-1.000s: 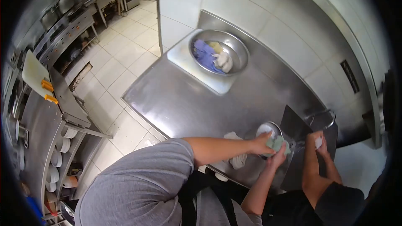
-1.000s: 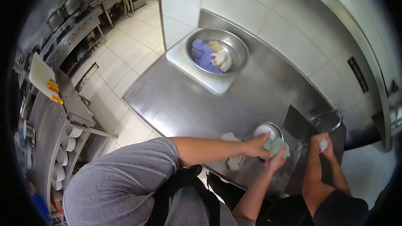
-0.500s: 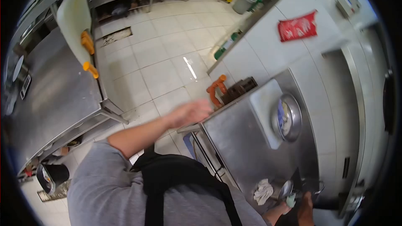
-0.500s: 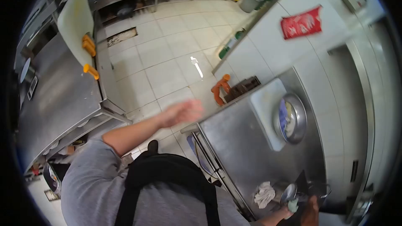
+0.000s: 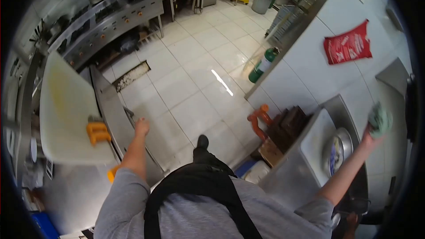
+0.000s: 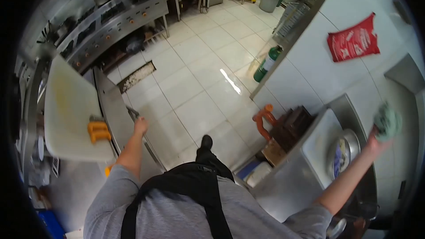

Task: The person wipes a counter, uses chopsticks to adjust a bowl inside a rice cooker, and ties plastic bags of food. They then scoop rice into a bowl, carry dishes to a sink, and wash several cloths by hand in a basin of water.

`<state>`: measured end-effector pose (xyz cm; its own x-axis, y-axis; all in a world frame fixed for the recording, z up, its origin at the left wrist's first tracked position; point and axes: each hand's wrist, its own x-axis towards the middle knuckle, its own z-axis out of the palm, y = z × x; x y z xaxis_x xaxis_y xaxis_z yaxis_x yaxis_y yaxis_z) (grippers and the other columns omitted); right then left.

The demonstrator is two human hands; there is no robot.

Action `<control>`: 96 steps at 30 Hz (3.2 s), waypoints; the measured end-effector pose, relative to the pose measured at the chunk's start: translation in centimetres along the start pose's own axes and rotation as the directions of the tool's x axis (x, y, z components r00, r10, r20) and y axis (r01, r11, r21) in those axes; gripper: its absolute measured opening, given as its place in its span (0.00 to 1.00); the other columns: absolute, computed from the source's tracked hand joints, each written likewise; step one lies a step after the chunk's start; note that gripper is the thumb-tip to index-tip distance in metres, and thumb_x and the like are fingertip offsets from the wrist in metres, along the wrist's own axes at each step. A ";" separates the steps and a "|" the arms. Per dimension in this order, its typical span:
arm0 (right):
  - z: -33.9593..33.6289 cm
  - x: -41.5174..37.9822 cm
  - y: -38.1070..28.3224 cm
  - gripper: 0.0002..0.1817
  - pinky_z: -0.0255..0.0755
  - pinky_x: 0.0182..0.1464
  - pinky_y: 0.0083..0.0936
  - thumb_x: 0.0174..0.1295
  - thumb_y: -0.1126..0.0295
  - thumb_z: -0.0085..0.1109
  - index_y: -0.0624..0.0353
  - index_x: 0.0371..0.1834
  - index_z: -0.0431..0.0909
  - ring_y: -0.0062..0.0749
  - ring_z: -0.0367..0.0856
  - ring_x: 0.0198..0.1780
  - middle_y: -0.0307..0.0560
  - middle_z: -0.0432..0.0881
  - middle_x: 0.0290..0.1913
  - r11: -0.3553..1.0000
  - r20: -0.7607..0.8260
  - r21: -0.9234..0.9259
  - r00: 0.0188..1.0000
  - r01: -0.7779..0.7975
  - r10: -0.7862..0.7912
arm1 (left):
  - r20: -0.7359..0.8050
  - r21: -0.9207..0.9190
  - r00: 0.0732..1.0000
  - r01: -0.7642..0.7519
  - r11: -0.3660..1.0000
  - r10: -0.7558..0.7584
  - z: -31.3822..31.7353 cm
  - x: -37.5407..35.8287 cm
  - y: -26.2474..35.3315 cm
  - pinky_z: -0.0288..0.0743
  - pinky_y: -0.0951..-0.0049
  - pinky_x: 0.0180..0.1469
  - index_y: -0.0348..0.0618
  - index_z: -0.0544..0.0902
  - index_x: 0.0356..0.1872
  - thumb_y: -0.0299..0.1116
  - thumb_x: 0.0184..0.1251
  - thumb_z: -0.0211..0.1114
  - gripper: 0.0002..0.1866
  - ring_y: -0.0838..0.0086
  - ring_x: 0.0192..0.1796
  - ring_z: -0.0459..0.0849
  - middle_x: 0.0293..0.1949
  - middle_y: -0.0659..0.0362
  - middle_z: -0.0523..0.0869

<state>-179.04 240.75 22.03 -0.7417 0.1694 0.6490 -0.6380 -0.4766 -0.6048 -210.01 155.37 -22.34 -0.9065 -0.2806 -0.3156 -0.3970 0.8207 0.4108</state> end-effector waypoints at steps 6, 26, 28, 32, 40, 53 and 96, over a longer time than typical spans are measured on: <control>-1.6 25.8 40.3 0.24 0.73 0.60 0.44 0.70 0.51 0.51 0.59 0.59 0.73 0.46 0.79 0.57 0.50 0.79 0.56 0.944 -0.318 0.068 0.890 -0.324 0.328 | 0.090 0.253 0.994 -0.077 0.964 0.056 -2.6 1.8 0.2 0.62 0.60 0.70 0.44 0.62 0.70 0.41 0.59 0.67 0.38 0.52 0.70 0.65 0.69 0.44 0.63; -27.6 25.9 76.4 0.24 0.78 0.50 0.40 0.68 0.58 0.54 0.65 0.59 0.70 0.43 0.80 0.53 0.51 0.80 0.51 0.454 -0.825 -0.079 0.314 -0.888 0.469 | 0.098 0.307 0.995 -0.025 0.951 -0.006 -5.9 59.4 25.8 0.52 0.60 0.75 0.39 0.63 0.69 0.49 0.66 0.58 0.35 0.49 0.71 0.63 0.69 0.40 0.64; -33.6 18.0 77.2 0.22 0.77 0.47 0.38 0.68 0.59 0.54 0.68 0.56 0.72 0.42 0.81 0.51 0.53 0.81 0.47 0.482 -0.904 -0.023 0.224 -0.876 0.364 | -0.033 0.059 0.974 -0.222 0.973 0.224 -9.8 68.7 38.8 0.59 0.60 0.71 0.36 0.70 0.62 0.39 0.62 0.64 0.29 0.51 0.70 0.62 0.64 0.41 0.69; -35.3 20.8 80.6 0.21 0.77 0.46 0.37 0.68 0.59 0.54 0.68 0.54 0.73 0.42 0.81 0.49 0.53 0.82 0.46 0.120 -0.980 0.094 -0.071 -0.988 0.185 | -0.136 -0.062 0.876 -0.474 0.878 0.463 -12.5 77.9 61.2 0.65 0.60 0.67 0.36 0.73 0.60 0.36 0.61 0.65 0.27 0.52 0.64 0.70 0.60 0.44 0.73; -49.2 55.0 94.7 0.18 0.78 0.40 0.35 0.69 0.60 0.54 0.66 0.50 0.74 0.41 0.84 0.42 0.54 0.82 0.43 0.255 -0.949 -0.114 0.182 -0.960 0.259 | 0.197 0.313 0.900 -0.433 0.845 0.388 0.1 87.1 68.8 0.74 0.59 0.57 0.38 0.83 0.43 0.42 0.63 0.58 0.18 0.54 0.53 0.79 0.48 0.46 0.81; -73.0 102.3 117.2 0.28 0.77 0.28 0.32 0.68 0.45 0.53 0.65 0.46 0.76 0.35 0.83 0.29 0.48 0.84 0.36 0.736 -0.907 0.122 0.227 -0.666 0.355 | 0.457 0.702 0.888 -0.395 0.593 0.051 5.8 118.0 80.5 0.73 0.59 0.57 0.43 0.87 0.40 0.39 0.63 0.55 0.15 0.58 0.50 0.83 0.45 0.50 0.86; -101.3 219.8 203.4 0.26 0.68 0.62 0.37 0.66 0.69 0.45 0.66 0.67 0.62 0.50 0.62 0.69 0.54 0.67 0.66 -0.168 0.440 -0.760 0.686 0.628 0.579 | -0.740 -0.637 0.584 -0.448 0.627 -0.334 -21.5 176.0 178.7 0.69 0.79 0.43 0.36 0.77 0.44 0.39 0.75 0.56 0.14 0.80 0.38 0.74 0.34 0.64 0.79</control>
<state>-492.77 268.46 -5.11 -0.7876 -0.5391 0.2983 -0.5160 0.8417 0.1589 -443.57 241.91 13.94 -0.5033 -0.8063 0.3109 0.0650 0.3235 0.9440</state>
